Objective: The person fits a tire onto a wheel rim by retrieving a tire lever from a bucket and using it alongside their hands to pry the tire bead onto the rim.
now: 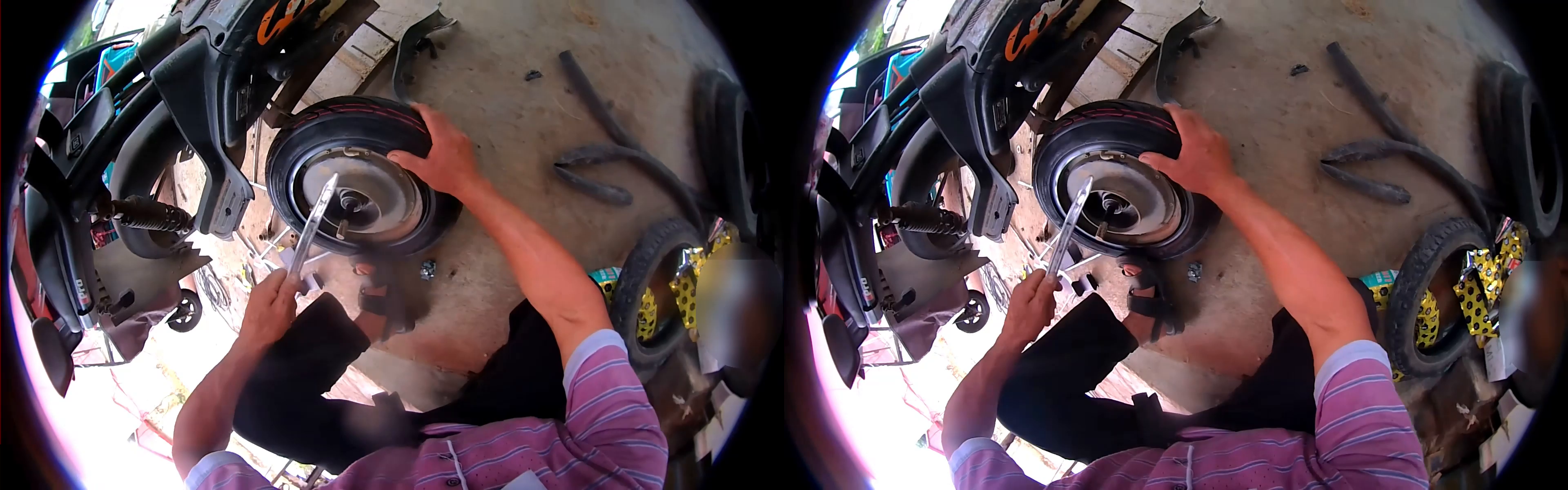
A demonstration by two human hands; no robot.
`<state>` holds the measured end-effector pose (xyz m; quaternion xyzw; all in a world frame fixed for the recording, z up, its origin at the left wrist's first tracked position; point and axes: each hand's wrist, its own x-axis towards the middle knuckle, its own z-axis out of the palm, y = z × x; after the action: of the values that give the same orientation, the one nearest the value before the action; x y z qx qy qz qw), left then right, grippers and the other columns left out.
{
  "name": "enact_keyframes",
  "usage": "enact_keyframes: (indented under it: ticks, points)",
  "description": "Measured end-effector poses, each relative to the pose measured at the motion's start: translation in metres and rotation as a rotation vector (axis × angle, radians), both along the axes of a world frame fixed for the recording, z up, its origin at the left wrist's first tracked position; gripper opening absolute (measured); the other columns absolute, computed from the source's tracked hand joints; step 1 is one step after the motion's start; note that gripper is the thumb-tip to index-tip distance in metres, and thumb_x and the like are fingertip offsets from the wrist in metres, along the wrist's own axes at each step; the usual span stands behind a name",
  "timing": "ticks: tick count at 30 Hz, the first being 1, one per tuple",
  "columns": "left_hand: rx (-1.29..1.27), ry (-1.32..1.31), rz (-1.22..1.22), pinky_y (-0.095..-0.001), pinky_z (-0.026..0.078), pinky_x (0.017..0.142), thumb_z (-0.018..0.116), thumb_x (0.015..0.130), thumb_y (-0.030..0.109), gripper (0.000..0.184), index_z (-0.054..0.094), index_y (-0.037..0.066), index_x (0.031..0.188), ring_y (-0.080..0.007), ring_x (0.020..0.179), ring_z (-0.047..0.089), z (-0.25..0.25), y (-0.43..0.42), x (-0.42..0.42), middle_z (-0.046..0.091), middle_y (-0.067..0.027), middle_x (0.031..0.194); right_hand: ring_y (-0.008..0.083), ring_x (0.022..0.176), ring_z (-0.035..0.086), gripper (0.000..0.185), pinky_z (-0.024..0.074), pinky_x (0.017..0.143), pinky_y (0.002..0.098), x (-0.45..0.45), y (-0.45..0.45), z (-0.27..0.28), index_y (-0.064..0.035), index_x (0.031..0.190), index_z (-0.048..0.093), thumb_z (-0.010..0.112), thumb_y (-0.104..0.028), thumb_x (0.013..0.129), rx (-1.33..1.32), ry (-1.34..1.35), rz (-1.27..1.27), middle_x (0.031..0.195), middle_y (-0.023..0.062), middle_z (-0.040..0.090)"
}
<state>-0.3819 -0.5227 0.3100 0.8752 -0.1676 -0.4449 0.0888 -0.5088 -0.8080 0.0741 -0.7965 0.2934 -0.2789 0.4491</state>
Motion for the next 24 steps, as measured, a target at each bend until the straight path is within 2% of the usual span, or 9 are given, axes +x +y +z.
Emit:
enact_keyframes:
  ticks: [1, 3, 5, 9, 11, 13, 17, 18, 24]
  points:
    - [-0.02, 0.005, 0.08, -0.0266, 0.037, 0.045, 0.051, 0.108, 0.035, 0.037, 0.059, 0.002, 0.092, -0.0075, 0.048, 0.046, -0.001, 0.007, 0.006, 0.049, 0.0002, 0.059, 0.0383, 0.115, 0.064, 0.088, 0.0531, 0.095, 0.0475, 0.0, 0.0, 0.001, -0.007, 0.144, 0.049, 0.083, -0.053, 0.076, 0.016, -0.004, 0.004, 0.128, 0.0183, 0.063]
    - [-0.027, -0.011, 0.114, -0.026, 0.031, 0.041, 0.052, 0.107, 0.037, 0.037, 0.058, 0.003, 0.093, -0.0068, 0.044, 0.039, -0.014, 0.02, 0.023, 0.044, 0.0025, 0.056, 0.0386, 0.115, 0.064, 0.088, 0.0527, 0.096, 0.0477, 0.001, 0.0, 0.003, -0.0067, 0.144, 0.049, 0.084, -0.051, 0.077, 0.046, -0.011, 0.016, 0.129, 0.0185, 0.063]
    - [-0.063, -0.037, 0.107, -0.0309, 0.04, 0.053, 0.055, 0.104, 0.033, 0.038, 0.059, 0.001, 0.084, -0.0102, 0.058, 0.05, -0.032, 0.028, 0.036, 0.05, -0.0021, 0.062, 0.0389, 0.116, 0.063, 0.087, 0.0525, 0.096, 0.0479, 0.001, 0.003, 0.005, -0.0063, 0.143, 0.049, 0.084, -0.05, 0.077, 0.051, 0.01, 0.013, 0.129, 0.0189, 0.063]
    - [-0.128, -0.004, 0.316, -0.0331, 0.043, 0.055, 0.058, 0.101, 0.036, 0.039, 0.061, -0.001, 0.086, -0.0126, 0.06, 0.052, -0.073, 0.028, 0.024, 0.053, -0.0043, 0.067, 0.0393, 0.116, 0.064, 0.086, 0.0524, 0.096, 0.0477, 0.002, 0.0, 0.009, -0.0069, 0.142, 0.05, 0.085, -0.049, 0.076, 0.025, 0.015, 0.022, 0.131, 0.0193, 0.063]
    - [-0.275, -0.103, 0.265, -0.0293, 0.04, 0.049, 0.058, 0.101, 0.033, 0.034, 0.06, 0.002, 0.088, -0.0084, 0.055, 0.048, -0.117, 0.047, 0.02, 0.052, -0.0004, 0.065, 0.0394, 0.116, 0.064, 0.086, 0.0524, 0.096, 0.0479, 0.002, 0.0, 0.008, -0.0074, 0.142, 0.05, 0.085, -0.049, 0.076, 0.02, 0.005, 0.027, 0.13, 0.0195, 0.063]
    - [-0.299, 0.019, 0.487, -0.0282, 0.038, 0.049, 0.059, 0.101, 0.031, 0.032, 0.058, 0.003, 0.085, -0.0072, 0.054, 0.046, -0.125, 0.031, 0.007, 0.051, 0.0006, 0.064, 0.0395, 0.115, 0.064, 0.086, 0.0525, 0.096, 0.0479, 0.004, 0.001, 0.005, -0.0078, 0.142, 0.05, 0.086, -0.049, 0.076, 0.026, 0.004, 0.017, 0.129, 0.0195, 0.063]
    - [-0.434, -0.072, 0.478, -0.0302, 0.04, 0.051, 0.062, 0.099, 0.027, 0.031, 0.055, 0.001, 0.083, -0.008, 0.057, 0.045, -0.174, 0.043, -0.008, 0.05, -0.0014, 0.062, 0.0395, 0.115, 0.064, 0.086, 0.0527, 0.095, 0.0477, 0.003, 0.003, 0.006, -0.0075, 0.142, 0.05, 0.086, -0.05, 0.076, 0.042, 0.018, 0.015, 0.128, 0.0195, 0.064]
    - [-0.452, -0.165, 0.433, -0.0335, 0.042, 0.055, 0.062, 0.098, 0.025, 0.032, 0.054, -0.001, 0.082, -0.0103, 0.061, 0.045, -0.185, 0.042, -0.012, 0.051, -0.0042, 0.062, 0.0394, 0.115, 0.064, 0.087, 0.0528, 0.095, 0.0476, 0.004, 0.002, 0.006, -0.0073, 0.142, 0.05, 0.086, -0.05, 0.076, 0.041, 0.015, 0.019, 0.127, 0.0195, 0.064]
    - [-0.439, -0.182, 0.399, -0.0381, 0.044, 0.059, 0.063, 0.096, 0.026, 0.034, 0.054, -0.002, 0.08, -0.0143, 0.065, 0.044, -0.206, 0.048, -0.009, 0.051, -0.01, 0.063, 0.0372, 0.113, 0.065, 0.084, 0.0534, 0.095, 0.0445, 0.006, 0.004, -0.001, -0.0064, 0.142, 0.051, 0.087, -0.045, 0.076, 0.032, -0.051, 0.001, 0.126, 0.0194, 0.064]
